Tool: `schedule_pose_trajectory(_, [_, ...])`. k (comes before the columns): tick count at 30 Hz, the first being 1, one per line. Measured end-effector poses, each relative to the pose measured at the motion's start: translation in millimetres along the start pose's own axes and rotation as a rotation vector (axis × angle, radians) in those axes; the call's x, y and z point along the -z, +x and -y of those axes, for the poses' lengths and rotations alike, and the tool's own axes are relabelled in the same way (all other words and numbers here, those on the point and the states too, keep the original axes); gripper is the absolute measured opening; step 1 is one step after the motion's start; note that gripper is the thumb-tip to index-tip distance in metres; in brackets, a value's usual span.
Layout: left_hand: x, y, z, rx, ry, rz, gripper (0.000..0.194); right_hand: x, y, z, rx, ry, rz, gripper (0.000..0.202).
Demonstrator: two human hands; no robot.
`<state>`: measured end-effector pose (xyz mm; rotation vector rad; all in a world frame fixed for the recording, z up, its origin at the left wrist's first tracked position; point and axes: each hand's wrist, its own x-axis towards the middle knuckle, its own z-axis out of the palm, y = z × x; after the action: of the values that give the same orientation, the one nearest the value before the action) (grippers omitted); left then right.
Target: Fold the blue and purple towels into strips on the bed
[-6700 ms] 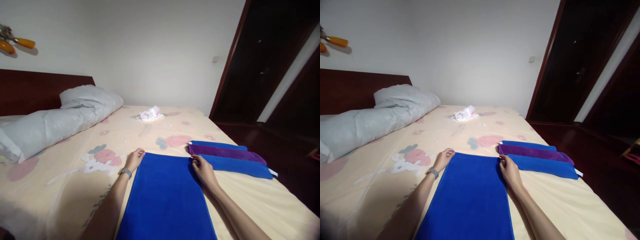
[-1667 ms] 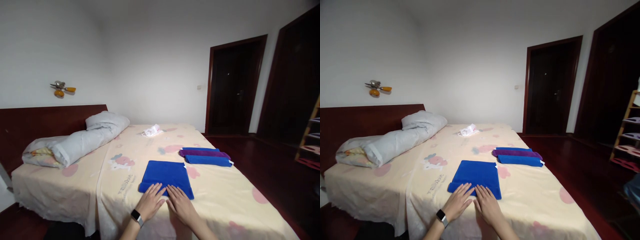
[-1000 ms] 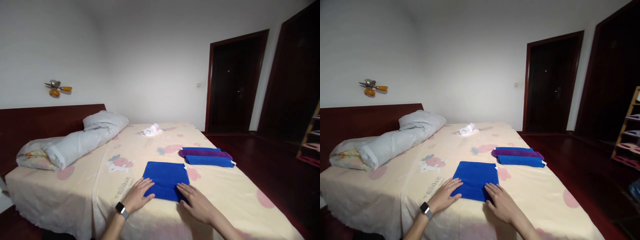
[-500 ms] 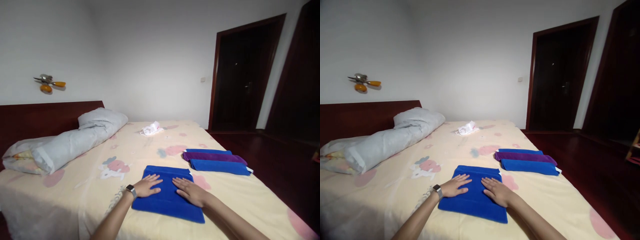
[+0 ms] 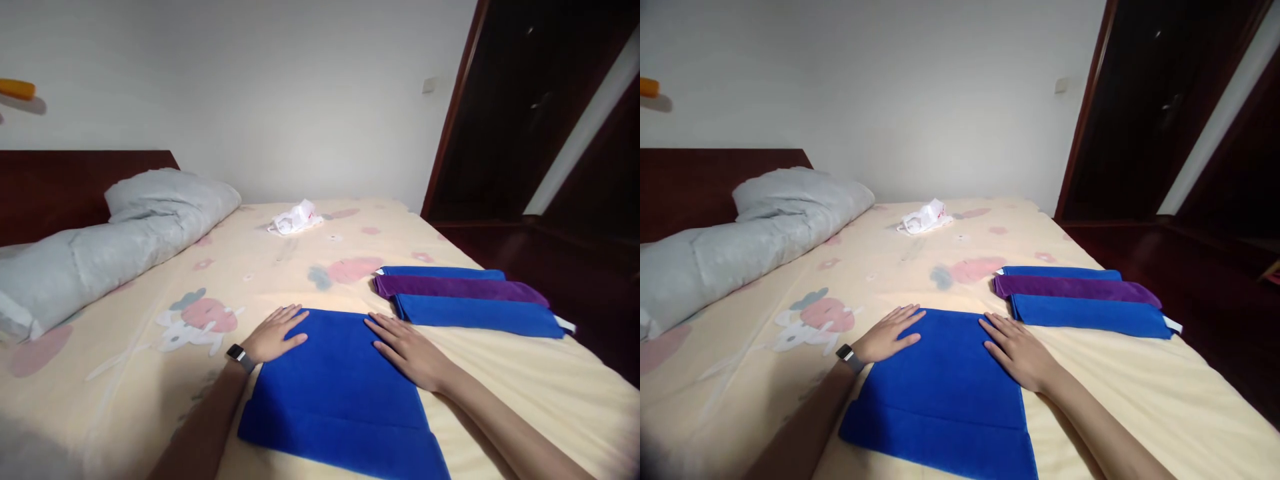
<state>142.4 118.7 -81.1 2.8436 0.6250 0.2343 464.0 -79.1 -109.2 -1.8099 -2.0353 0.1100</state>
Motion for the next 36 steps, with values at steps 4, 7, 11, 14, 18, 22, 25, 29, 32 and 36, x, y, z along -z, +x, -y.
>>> schedule_pose_trajectory(4, [2.0,-2.4,10.6,0.047,-0.057,-0.019,0.058,5.7,4.8,4.2,-0.033,0.018,0.004,0.055])
schedule_pose_trajectory(7, [16.0,-18.5,7.3,0.150,-0.173,-0.121,0.055,21.7,-3.4,15.9,-0.048,0.033,-0.110,0.054])
schedule_pose_trajectory(11, [38.8,-73.0,-33.2,0.192,-0.336,-0.292,0.048,49.3,-54.1,60.4,-0.057,0.096,-0.281,0.044])
schedule_pose_trajectory(14, [39.9,-121.3,-76.6,0.072,-0.340,-0.173,0.041,53.5,-102.0,98.2,0.078,0.131,-0.134,0.038])
schedule_pose_trajectory(18, [23.4,-155.7,-107.6,0.056,-0.339,-0.049,0.034,38.3,-132.0,117.6,0.097,0.141,0.004,0.044])
schedule_pose_trajectory(22, [9.7,-161.3,-103.7,0.128,-0.378,-0.185,0.036,24.0,-131.1,114.1,0.021,0.151,-0.069,0.044])
schedule_pose_trajectory(25, [8.3,-162.2,-97.3,0.140,-0.439,-0.216,0.034,22.9,-129.8,113.3,0.001,0.167,-0.118,0.041])
schedule_pose_trajectory(29, [6.6,-159.6,-87.0,0.182,-0.497,-0.259,0.036,22.8,-128.7,112.9,-0.100,0.220,-0.180,0.042])
schedule_pose_trajectory(32, [1.2,-150.6,-74.5,0.277,-0.526,-0.345,0.046,14.4,-122.4,108.7,-0.184,0.305,-0.238,0.043])
schedule_pose_trajectory(36, [-4.8,-134.1,-59.9,0.325,-0.541,-0.428,0.054,-4.3,-108.6,97.0,-0.271,0.481,-0.311,0.046])
